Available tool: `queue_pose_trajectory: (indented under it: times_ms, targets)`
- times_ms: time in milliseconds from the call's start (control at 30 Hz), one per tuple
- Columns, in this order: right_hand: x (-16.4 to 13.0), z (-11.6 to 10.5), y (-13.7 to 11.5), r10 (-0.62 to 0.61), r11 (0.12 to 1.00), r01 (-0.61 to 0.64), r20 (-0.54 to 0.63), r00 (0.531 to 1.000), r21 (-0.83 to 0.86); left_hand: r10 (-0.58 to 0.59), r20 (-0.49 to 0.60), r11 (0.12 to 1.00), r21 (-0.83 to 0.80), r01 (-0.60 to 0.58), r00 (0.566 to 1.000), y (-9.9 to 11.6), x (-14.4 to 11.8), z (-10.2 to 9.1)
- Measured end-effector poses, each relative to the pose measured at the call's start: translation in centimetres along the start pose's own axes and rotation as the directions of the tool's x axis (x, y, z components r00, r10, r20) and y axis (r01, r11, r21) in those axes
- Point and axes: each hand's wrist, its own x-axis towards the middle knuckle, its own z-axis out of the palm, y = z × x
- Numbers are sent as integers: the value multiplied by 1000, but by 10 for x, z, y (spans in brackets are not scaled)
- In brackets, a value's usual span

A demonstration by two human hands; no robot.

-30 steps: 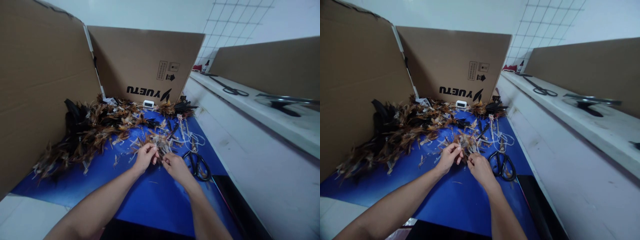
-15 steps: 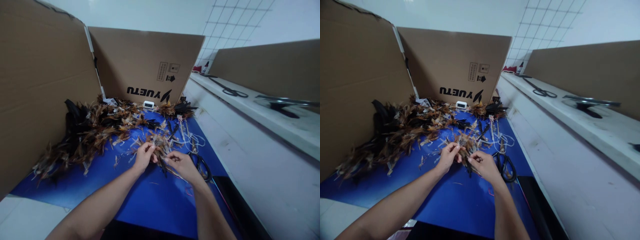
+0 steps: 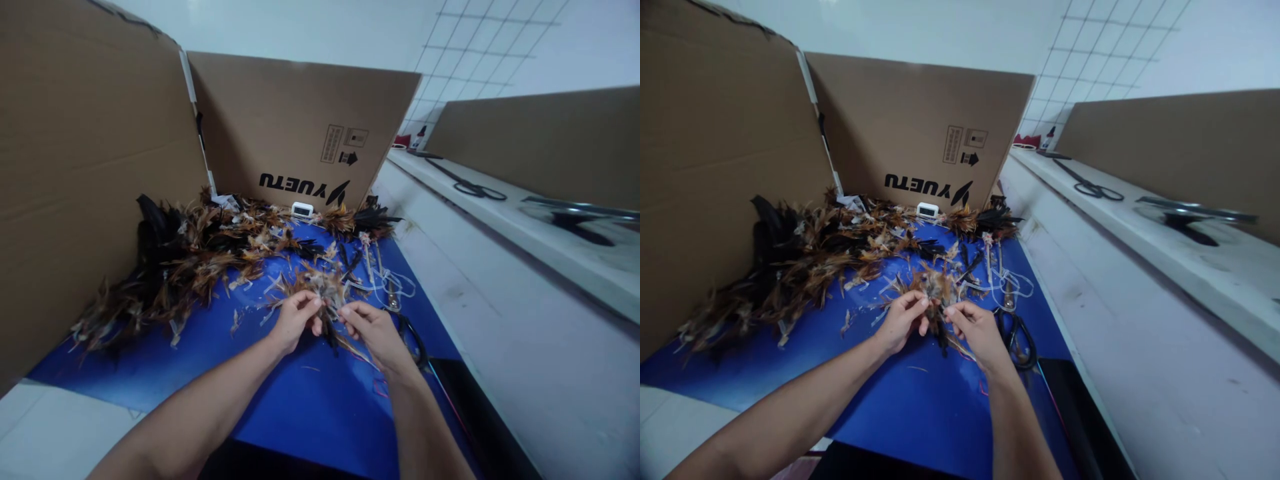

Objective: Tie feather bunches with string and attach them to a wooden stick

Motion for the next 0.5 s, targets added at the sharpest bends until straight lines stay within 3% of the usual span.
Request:
queue_pose_trajectory:
  times_ms: [267,500]
  targets:
    - [-2,18,1,113,992,-116,54,992,55,-14,81,1000,9,13,997,-4,-3,1]
    - [-3,18,-3,57,998,-57,-8,998,27,-11,51,1000,20,10,999,-2,-4,3]
